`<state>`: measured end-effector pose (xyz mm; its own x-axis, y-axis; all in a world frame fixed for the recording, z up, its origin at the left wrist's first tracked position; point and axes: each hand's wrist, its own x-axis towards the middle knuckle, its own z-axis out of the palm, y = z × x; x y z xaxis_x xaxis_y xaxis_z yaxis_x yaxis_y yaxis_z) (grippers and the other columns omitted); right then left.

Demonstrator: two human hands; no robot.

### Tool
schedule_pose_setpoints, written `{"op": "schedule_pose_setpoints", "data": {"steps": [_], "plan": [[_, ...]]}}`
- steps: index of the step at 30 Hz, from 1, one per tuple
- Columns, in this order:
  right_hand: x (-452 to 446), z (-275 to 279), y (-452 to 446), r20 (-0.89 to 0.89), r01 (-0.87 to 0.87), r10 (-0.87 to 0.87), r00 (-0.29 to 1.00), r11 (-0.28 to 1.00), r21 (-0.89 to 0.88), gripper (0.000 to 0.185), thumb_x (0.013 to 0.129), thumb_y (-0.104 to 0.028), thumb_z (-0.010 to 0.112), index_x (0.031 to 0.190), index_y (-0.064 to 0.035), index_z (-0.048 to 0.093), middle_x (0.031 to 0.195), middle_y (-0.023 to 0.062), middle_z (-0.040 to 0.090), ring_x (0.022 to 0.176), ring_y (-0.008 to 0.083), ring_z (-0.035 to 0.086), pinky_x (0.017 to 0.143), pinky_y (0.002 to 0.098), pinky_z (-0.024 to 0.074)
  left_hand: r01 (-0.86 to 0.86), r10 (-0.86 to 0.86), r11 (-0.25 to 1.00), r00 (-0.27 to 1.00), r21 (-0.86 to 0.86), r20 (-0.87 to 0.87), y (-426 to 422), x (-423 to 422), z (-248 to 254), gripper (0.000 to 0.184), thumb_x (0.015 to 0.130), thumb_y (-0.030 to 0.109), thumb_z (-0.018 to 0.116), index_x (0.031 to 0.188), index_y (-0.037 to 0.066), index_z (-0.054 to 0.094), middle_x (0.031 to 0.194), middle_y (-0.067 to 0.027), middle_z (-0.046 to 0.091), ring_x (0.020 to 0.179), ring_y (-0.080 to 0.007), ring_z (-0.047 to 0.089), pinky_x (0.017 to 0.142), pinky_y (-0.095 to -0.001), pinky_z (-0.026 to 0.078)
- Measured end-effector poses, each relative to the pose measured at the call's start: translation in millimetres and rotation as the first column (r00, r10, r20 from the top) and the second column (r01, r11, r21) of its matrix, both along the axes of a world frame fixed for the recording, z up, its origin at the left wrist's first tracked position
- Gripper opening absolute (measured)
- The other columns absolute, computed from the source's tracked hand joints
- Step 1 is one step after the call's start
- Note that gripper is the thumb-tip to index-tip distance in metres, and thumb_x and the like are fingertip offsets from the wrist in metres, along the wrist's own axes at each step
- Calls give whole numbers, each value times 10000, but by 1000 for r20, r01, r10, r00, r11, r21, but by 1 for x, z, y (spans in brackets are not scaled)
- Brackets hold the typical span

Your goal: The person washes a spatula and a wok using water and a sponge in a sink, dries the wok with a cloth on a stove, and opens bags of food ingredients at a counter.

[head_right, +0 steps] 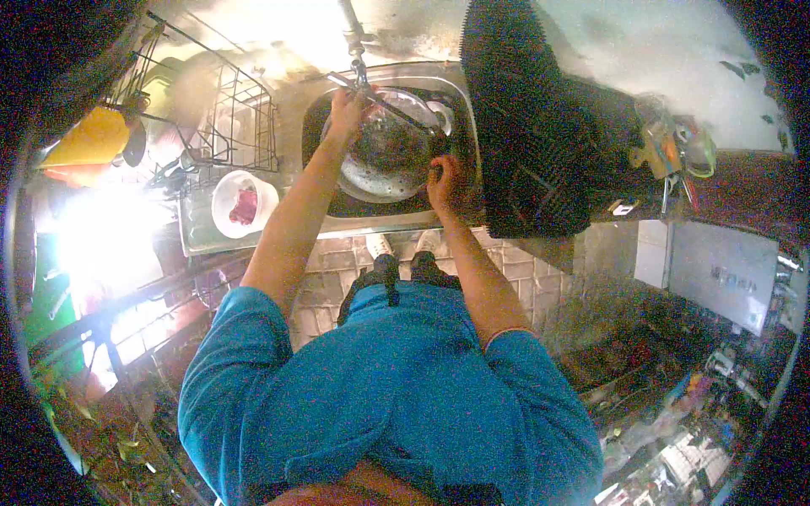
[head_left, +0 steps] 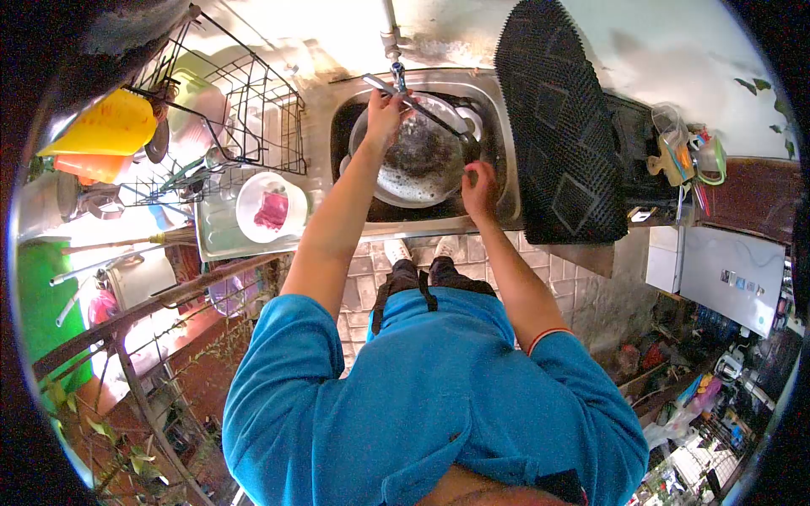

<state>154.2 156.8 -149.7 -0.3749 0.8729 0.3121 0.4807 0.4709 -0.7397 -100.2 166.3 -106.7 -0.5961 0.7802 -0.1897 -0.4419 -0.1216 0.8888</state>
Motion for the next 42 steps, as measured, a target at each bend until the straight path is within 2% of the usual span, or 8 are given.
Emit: {"op": "schedule_pose_setpoints", "data": {"steps": [12, 17, 23, 33, 37, 39, 40, 42], "plan": [[-32, 1, 13, -83, 2, -10, 997, 995, -99, 288, 733, -44, 647, 1008, -57, 560, 1012, 129, 569, 981, 324, 535, 866, 401, 415, -86, 85, 995, 996, 43, 31, -12, -21, 8, 348, 946, 32, 423, 1266, 86, 298, 1069, -138, 598, 898, -219, 613, 722, -394, 532], [-88, 51, 27, 53, -207, 201, 978, 967, 146, 450, 774, -194, 659, 1204, -120, 551, 1144, 149, 527, 1094, 328, 478, 948, 428, 358, -77, 75, 996, 996, 50, 39, -18, -20, 18, 343, 941, 29, 432, 1254, 86, 303, 1059, -135, 591, 897, -234, 622, 725, -385, 538], [-147, 55, 46, -30, -392, 408, 913, 893, 220, 437, 738, -252, 705, 1153, -166, 599, 1195, 174, 510, 1111, 375, 462, 946, 477, 378, -97, 99, 994, 994, 53, -51, -16, -24, 24, 324, 934, 16, 434, 1227, 70, 306, 1046, -138, 579, 893, -245, 626, 712, -350, 549], [-132, 44, 54, 10, -290, 296, 955, 926, 242, 348, 728, -225, 709, 1070, -214, 646, 1145, 150, 541, 1097, 333, 484, 951, 447, 359, -171, 195, 975, 964, 144, -179, -40, -42, 72, 304, 920, -33, 419, 1189, 47, 301, 1055, -154, 546, 922, -273, 625, 756, -370, 564], [-137, 29, 54, -131, -298, 316, 940, 944, 142, 268, 756, -218, 694, 1021, -177, 673, 1061, 146, 593, 1045, 303, 532, 903, 420, 405, -195, 246, 963, 917, 186, -314, -59, -39, 87, 301, 918, -34, 417, 1185, 53, 308, 1059, -143, 532, 942, -253, 612, 772, -345, 547], [-143, 24, 55, -299, -381, 345, 890, 922, -68, 270, 808, -256, 660, 1052, -142, 662, 914, 131, 632, 899, 245, 601, 794, 362, 471, -239, 297, 949, 896, 206, -330, -71, -32, 96, 297, 918, -32, 417, 1182, 56, 311, 1060, -138, 528, 952, -246, 605, 783, -342, 539], [-152, 19, 52, -482, -392, 274, 833, 905, -163, 260, 861, -301, 600, 920, -55, 657, 744, 109, 624, 672, 200, 614, 644, 328, 496, -252, 332, 935, 867, 247, -371, -77, -26, 101, 297, 916, -35, 415, 1179, 58, 311, 1060, -134, 527, 958, -244, 600, 793, -348, 534], [-165, 11, 59, -360, -348, 211, 909, 860, -373, 222, 887, -258, 581, 903, -41, 623, 712, 78, 608, 630, 150, 596, 590, 286, 475, -263, 360, 919, 865, 295, -351, -89, -27, 99, 307, 910, -42, 412, 1176, 65, 302, 1068, -129, 519, 975, -249, 590, 828, -367, 522]]}}
